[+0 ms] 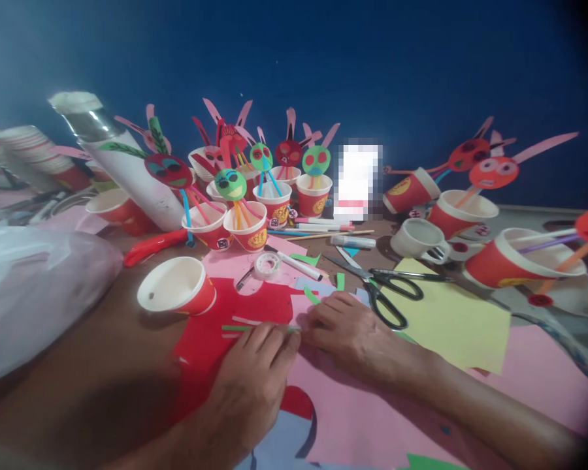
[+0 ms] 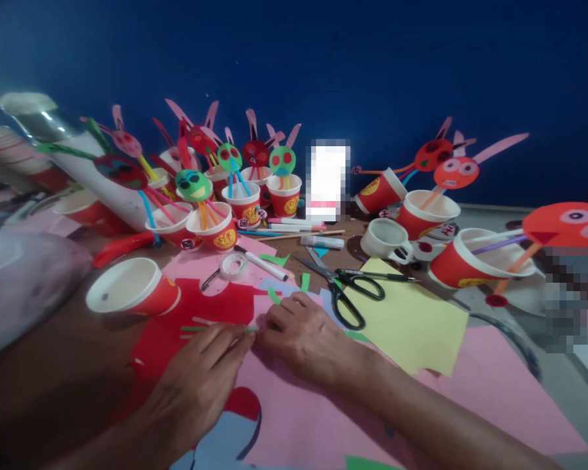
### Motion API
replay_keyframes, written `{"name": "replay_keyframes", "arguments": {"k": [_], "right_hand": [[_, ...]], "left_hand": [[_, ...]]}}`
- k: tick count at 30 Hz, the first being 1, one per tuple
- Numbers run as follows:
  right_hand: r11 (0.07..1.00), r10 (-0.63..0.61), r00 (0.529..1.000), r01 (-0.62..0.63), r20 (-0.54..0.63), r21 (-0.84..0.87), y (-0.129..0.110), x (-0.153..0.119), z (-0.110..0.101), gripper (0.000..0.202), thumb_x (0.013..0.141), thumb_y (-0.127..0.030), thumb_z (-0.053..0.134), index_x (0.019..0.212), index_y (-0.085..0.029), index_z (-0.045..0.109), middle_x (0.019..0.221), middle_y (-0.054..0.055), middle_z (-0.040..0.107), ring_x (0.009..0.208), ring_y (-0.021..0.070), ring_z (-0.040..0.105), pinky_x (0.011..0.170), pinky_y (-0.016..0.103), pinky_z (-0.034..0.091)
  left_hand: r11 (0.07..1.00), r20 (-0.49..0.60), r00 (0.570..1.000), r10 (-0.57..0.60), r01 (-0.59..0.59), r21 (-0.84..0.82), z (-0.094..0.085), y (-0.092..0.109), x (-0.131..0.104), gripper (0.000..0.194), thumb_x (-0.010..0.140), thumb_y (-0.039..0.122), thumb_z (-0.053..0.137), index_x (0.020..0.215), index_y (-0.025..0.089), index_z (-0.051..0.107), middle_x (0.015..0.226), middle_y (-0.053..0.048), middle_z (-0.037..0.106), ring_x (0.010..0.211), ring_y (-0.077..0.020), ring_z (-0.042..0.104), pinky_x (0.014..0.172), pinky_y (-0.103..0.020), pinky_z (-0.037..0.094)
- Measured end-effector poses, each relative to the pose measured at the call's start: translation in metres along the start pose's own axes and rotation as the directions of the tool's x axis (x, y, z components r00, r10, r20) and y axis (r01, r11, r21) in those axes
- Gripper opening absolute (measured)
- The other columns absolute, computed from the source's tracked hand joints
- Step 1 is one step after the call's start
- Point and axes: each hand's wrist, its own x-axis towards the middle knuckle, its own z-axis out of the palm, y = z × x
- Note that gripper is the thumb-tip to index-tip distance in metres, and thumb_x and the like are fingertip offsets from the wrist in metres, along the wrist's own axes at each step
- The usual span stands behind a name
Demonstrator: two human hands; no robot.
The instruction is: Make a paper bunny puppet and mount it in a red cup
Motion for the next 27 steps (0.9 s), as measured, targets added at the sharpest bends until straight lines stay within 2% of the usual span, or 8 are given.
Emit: {"name": "replay_keyframes", "arguments": {"k": [6, 9, 12, 16, 20, 23, 27], "right_hand": [[1.0, 0.021, 0.999, -0.021, -0.036, 0.014, -0.002, -0.001, 0.003, 0.014, 0.085, -0.023, 0.051, 0.086, -0.021, 0.065, 0.077, 0.005, 0.059, 0.075, 0.0169, 0.052, 0.073, 0.033, 0.037], [0.998, 0.051, 0.999, -0.05, -0.019, 0.035, -0.003, 0.0, 0.0, 0.013, 0.085, -0.023, 0.052, 0.087, -0.022, 0.065, 0.08, 0.004, 0.061, 0.078, 0.0168, 0.054, 0.075, 0.032, 0.037], [0.998, 0.033, 0.999, -0.033, 0.014, 0.047, -0.004, 0.003, -0.01, 0.015, 0.086, -0.02, 0.05, 0.085, -0.021, 0.065, 0.078, 0.004, 0.062, 0.076, 0.016, 0.055, 0.073, 0.03, 0.038], [0.996, -0.027, 0.998, 0.023, 0.05, 0.083, 0.0, 0.008, -0.03, 0.018, 0.084, -0.013, 0.048, 0.087, -0.019, 0.065, 0.081, 0.005, 0.064, 0.08, 0.0158, 0.057, 0.074, 0.029, 0.038], [0.995, -0.01, 0.996, 0.001, 0.087, 0.098, 0.012, 0.016, -0.047, 0.016, 0.082, -0.015, 0.053, 0.092, -0.02, 0.064, 0.083, 0.003, 0.066, 0.082, 0.0162, 0.057, 0.076, 0.03, 0.036], [0.994, 0.017, 0.996, -0.026, 0.082, 0.106, 0.019, 0.025, -0.055, 0.018, 0.084, -0.015, 0.052, 0.096, -0.02, 0.065, 0.085, 0.003, 0.067, 0.081, 0.0156, 0.058, 0.075, 0.03, 0.035], [0.996, 0.014, 0.998, -0.02, 0.067, 0.088, 0.02, 0.032, -0.058, 0.017, 0.086, -0.017, 0.051, 0.092, -0.019, 0.067, 0.08, 0.003, 0.068, 0.077, 0.015, 0.058, 0.072, 0.029, 0.034]], "left_hand": [[1.0, 0.071, 0.997, 0.008, -0.009, 0.011, -0.001, 0.0, -0.001, 0.037, 0.081, 0.004, 0.038, 0.114, 0.005, 0.055, 0.103, -0.013, 0.062, 0.094, -0.0252, 0.053, 0.081, -0.041, 0.046], [0.999, 0.04, 0.999, 0.01, -0.011, 0.045, 0.0, 0.0, -0.002, 0.036, 0.079, 0.003, 0.04, 0.112, 0.006, 0.056, 0.103, -0.013, 0.061, 0.092, -0.0251, 0.053, 0.079, -0.04, 0.047], [0.997, 0.009, 1.0, 0.012, -0.013, 0.072, 0.0, 0.0, -0.003, 0.034, 0.078, 0.003, 0.041, 0.108, 0.007, 0.057, 0.102, -0.014, 0.06, 0.09, -0.0245, 0.053, 0.078, -0.039, 0.048], [0.998, 0.029, 1.0, -0.006, 0.004, 0.066, -0.002, 0.0, -0.002, 0.032, 0.077, 0.001, 0.043, 0.103, 0.01, 0.06, 0.102, -0.012, 0.061, 0.09, -0.024, 0.054, 0.078, -0.038, 0.048], [0.996, 0.038, 0.999, 0.004, -0.007, 0.086, -0.004, 0.0, -0.001, 0.035, 0.077, 0.002, 0.043, 0.108, 0.01, 0.059, 0.104, -0.012, 0.062, 0.094, -0.0257, 0.055, 0.08, -0.04, 0.048], [0.995, 0.04, 0.999, 0.006, -0.01, 0.095, -0.004, 0.0, -0.001, 0.036, 0.077, 0.002, 0.042, 0.109, 0.01, 0.058, 0.106, -0.012, 0.062, 0.094, -0.0261, 0.055, 0.08, -0.04, 0.048], [0.995, 0.031, 0.999, 0.012, -0.015, 0.1, -0.006, 0.0, 0.001, 0.034, 0.079, 0.003, 0.042, 0.108, 0.01, 0.058, 0.102, -0.011, 0.062, 0.091, -0.0251, 0.054, 0.079, -0.04, 0.048]]}}
